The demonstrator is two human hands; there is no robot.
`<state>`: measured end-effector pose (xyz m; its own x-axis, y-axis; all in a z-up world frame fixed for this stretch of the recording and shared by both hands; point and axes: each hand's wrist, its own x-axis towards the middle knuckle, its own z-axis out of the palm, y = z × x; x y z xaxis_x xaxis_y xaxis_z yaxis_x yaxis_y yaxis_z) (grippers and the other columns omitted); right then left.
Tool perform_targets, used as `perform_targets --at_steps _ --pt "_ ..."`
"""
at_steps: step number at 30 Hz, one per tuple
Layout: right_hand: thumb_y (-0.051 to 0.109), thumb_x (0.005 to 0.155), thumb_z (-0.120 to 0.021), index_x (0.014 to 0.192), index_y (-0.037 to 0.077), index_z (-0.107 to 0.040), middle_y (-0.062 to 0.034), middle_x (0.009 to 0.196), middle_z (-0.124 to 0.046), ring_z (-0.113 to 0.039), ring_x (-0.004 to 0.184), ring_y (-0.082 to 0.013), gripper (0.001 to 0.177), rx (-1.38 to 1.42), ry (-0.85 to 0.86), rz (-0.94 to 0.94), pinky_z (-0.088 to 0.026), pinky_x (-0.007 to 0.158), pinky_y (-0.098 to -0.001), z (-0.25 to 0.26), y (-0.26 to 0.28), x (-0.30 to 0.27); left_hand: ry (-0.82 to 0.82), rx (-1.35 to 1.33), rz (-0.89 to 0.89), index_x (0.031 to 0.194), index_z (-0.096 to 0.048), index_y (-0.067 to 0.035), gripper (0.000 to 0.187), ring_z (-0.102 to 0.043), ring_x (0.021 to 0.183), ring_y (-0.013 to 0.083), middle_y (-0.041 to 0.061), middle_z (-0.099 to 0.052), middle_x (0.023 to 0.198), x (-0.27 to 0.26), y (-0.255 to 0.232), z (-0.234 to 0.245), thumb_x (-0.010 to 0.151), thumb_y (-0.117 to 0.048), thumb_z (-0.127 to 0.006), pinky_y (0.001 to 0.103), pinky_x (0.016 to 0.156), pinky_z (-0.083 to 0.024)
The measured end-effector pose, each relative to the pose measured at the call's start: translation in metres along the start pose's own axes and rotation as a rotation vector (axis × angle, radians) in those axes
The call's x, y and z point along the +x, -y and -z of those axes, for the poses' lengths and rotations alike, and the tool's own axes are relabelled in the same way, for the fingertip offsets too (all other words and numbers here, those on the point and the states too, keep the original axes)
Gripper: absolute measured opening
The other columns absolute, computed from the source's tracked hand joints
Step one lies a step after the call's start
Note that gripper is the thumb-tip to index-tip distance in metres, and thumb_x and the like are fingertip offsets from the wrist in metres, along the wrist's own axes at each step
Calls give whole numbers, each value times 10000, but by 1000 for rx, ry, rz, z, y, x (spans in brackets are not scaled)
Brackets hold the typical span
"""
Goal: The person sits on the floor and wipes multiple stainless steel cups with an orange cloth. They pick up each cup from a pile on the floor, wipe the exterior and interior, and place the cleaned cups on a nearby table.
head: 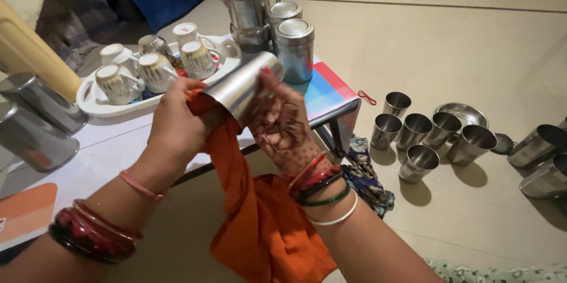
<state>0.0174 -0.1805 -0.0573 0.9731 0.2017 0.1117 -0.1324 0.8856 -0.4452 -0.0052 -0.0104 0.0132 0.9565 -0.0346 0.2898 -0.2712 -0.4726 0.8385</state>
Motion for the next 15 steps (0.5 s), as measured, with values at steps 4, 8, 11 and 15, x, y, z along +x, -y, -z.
perform_targets --at_steps 4,8,11,15 --pt "332 1055 -651 761 191 -577 84 498 -510 -420 326 -40 334 290 34 -60 -297 260 -200 3 -3 10 -204 -167 -112 1263 -437 40 576 -744 991 191 132 -687 1139 -14 -5 -15 795 0 -769 325 795 -648" --pt "315 1014 -594 998 65 -579 -29 725 -615 -601 571 -142 250 208 -189 118 -517 528 -265 -18 0 5 -88 -185 -316 1268 -559 9 419 -756 1000 192 115 -719 1149 -30 -4 -34 868 -10 -684 318 831 -623" --pt "347 950 -630 1259 128 -479 -72 971 -650 -674 825 -200 407 -26 -296 238 -582 748 -343 -31 -2 -5 81 43 -241 1238 -653 -12 325 -731 846 221 142 -746 1039 -30 7 -41 917 -50 -619 324 752 -574" --pt "295 872 -735 1444 295 -278 -109 1138 -608 -661 934 -228 732 -193 -209 241 -585 774 -387 -28 -11 -6 203 147 -231 1152 -673 23 287 -740 850 216 165 -766 964 -13 34 -44 892 -27 -561 327 760 -560"
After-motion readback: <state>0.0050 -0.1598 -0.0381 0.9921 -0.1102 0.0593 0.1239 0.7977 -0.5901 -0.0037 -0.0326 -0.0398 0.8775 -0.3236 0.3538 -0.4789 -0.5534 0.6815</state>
